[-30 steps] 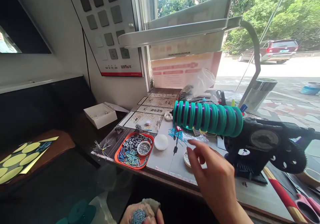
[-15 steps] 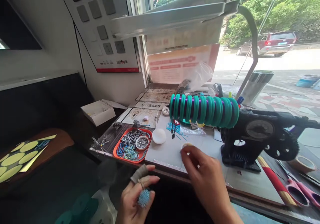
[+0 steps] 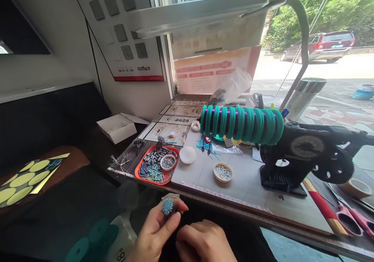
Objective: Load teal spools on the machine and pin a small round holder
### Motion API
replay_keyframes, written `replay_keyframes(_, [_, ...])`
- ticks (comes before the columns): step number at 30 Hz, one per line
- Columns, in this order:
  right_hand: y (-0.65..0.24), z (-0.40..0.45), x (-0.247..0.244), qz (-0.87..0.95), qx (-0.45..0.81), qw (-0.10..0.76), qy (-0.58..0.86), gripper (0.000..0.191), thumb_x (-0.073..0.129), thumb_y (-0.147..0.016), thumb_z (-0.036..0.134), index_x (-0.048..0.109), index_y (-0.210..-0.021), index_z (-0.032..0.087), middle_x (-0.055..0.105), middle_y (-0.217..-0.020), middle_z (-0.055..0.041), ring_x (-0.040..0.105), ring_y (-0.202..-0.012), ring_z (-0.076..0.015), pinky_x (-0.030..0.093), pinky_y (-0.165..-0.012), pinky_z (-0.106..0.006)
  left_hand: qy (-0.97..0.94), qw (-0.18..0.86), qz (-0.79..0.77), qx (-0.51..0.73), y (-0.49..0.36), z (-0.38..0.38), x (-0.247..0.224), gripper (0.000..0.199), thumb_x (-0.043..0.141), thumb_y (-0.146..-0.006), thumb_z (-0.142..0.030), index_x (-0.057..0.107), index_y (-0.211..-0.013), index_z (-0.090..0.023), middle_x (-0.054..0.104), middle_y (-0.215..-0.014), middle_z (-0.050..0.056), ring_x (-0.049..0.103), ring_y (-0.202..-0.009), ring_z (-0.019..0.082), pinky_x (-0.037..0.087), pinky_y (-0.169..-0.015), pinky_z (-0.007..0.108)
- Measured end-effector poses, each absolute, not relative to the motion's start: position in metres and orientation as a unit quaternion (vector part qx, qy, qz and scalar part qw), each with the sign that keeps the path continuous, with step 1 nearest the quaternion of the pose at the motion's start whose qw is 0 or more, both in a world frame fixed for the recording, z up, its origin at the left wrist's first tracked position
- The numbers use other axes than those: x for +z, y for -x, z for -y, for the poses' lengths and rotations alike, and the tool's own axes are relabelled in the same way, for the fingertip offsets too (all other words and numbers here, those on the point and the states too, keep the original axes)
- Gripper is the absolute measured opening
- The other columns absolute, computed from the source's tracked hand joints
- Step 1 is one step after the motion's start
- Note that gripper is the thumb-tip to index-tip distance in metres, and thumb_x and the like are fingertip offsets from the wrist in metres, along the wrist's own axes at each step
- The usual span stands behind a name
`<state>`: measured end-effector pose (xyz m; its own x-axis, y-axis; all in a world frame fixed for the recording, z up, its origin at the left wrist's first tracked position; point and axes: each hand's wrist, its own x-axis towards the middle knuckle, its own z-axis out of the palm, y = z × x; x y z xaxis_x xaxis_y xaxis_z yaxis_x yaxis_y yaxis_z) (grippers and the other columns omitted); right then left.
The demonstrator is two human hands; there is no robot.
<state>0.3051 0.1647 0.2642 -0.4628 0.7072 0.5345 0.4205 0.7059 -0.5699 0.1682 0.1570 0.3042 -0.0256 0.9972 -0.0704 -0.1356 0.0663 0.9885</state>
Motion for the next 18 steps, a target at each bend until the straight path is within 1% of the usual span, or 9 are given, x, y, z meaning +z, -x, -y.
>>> replay_keyframes(3, [-0.309,-0.164,0.263,0.843,0.142,0.411,0.317,0.042,0.028,-0.097,0.023,0.052,-0.063,0.021,0.056,-0.051,0.0034,0.052,-0.043,-0.0077,0.035,-0.046,-0.019,-0.463,0.593,-0.464,0.469,-0.170,-0.165,0.296,0.026,0.072,-0.069,-0.040,0.067,-0.069,-0.015,0.056,-0.066,0.002,0.048,-0.066,0.015,0.035,-0.065,0.025])
replay_keyframes(6, [-0.322,-0.168,0.281,0.834,-0.001,0.453,0.314,0.030,0.040,-0.093,0.018,0.057,-0.068,0.020,0.053,-0.049,0.0034,0.045,-0.041,-0.0093,0.032,-0.046,-0.024,-0.408,0.639,-0.448,0.473,-0.170,-0.167,0.288,0.029,0.075,-0.067,-0.041,0.064,-0.068,-0.015,0.053,-0.064,0.000,0.042,-0.058,0.010,0.032,-0.056,0.023])
replay_keyframes(8, [-0.331,-0.175,0.299,0.829,-0.103,0.449,0.317,0.022,0.042,-0.093,0.016,0.062,-0.086,0.019,0.062,-0.065,-0.0010,0.054,-0.058,-0.0127,0.039,-0.061,-0.027,-0.342,0.702,-0.418,0.465,-0.169,-0.164,0.285,0.032,0.078,-0.062,-0.041,0.063,-0.068,-0.013,0.049,-0.060,-0.003,0.034,-0.049,0.006,0.025,-0.048,0.021])
replay_keyframes(9, [-0.334,-0.179,0.307,0.846,-0.123,0.419,0.305,0.029,0.034,-0.096,0.017,0.062,-0.095,0.019,0.067,-0.081,-0.0040,0.059,-0.076,-0.0167,0.040,-0.075,-0.031,-0.309,0.736,-0.397,0.454,-0.168,-0.161,0.284,0.033,0.079,-0.060,-0.039,0.061,-0.066,-0.013,0.046,-0.057,-0.004,0.030,-0.046,0.005,0.022,-0.046,0.020])
replay_keyframes(11, [-0.337,-0.188,0.317,0.899,-0.099,0.351,0.241,0.037,0.025,-0.098,0.016,0.062,-0.097,0.018,0.067,-0.088,-0.0045,0.058,-0.087,-0.0190,0.036,-0.088,-0.037,-0.236,0.780,-0.370,0.446,-0.165,-0.157,0.284,0.030,0.080,-0.060,-0.033,0.060,-0.066,-0.012,0.045,-0.056,-0.004,0.029,-0.044,0.003,0.022,-0.045,0.019])
replay_keyframes(12, [-0.338,-0.191,0.319,0.924,-0.064,0.311,0.211,0.040,0.022,-0.098,0.015,0.061,-0.094,0.017,0.066,-0.084,-0.0041,0.057,-0.083,-0.0185,0.037,-0.087,-0.037,-0.198,0.792,-0.361,0.451,-0.163,-0.155,0.284,0.028,0.080,-0.061,-0.030,0.060,-0.066,-0.012,0.046,-0.058,-0.003,0.030,-0.044,0.003,0.023,-0.045,0.018])
replay_keyframes(14, [-0.338,-0.194,0.319,0.946,-0.005,0.271,0.180,0.039,0.021,-0.097,0.014,0.059,-0.086,0.017,0.058,-0.068,-0.0019,0.052,-0.064,-0.0162,0.041,-0.072,-0.034,-0.127,0.800,-0.342,0.476,-0.158,-0.154,0.285,0.022,0.077,-0.065,-0.025,0.060,-0.068,-0.011,0.050,-0.063,-0.001,0.030,-0.045,0.002,0.023,-0.044,0.016])
replay_keyframes(16, [-0.337,-0.192,0.316,0.944,0.021,0.267,0.194,0.037,0.022,-0.097,0.015,0.056,-0.083,0.017,0.052,-0.062,-0.0005,0.046,-0.055,-0.0148,0.037,-0.058,-0.029,-0.067,0.800,-0.317,0.505,-0.154,-0.155,0.284,0.018,0.073,-0.069,-0.022,0.060,-0.071,-0.010,0.052,-0.069,0.001,0.029,-0.045,0.001,0.022,-0.044,0.014])
replay_keyframes(18, [-0.337,-0.187,0.312,0.935,0.025,0.283,0.214,0.035,0.024,-0.097,0.014,0.054,-0.079,0.019,0.052,-0.060,0.0001,0.046,-0.053,-0.0139,0.034,-0.054,-0.027,-0.021,0.800,-0.296,0.522,-0.150,-0.158,0.282,0.014,0.068,-0.073,-0.021,0.059,-0.072,-0.009,0.052,-0.070,0.001,0.028,-0.045,0.002,0.023,-0.043,0.013])
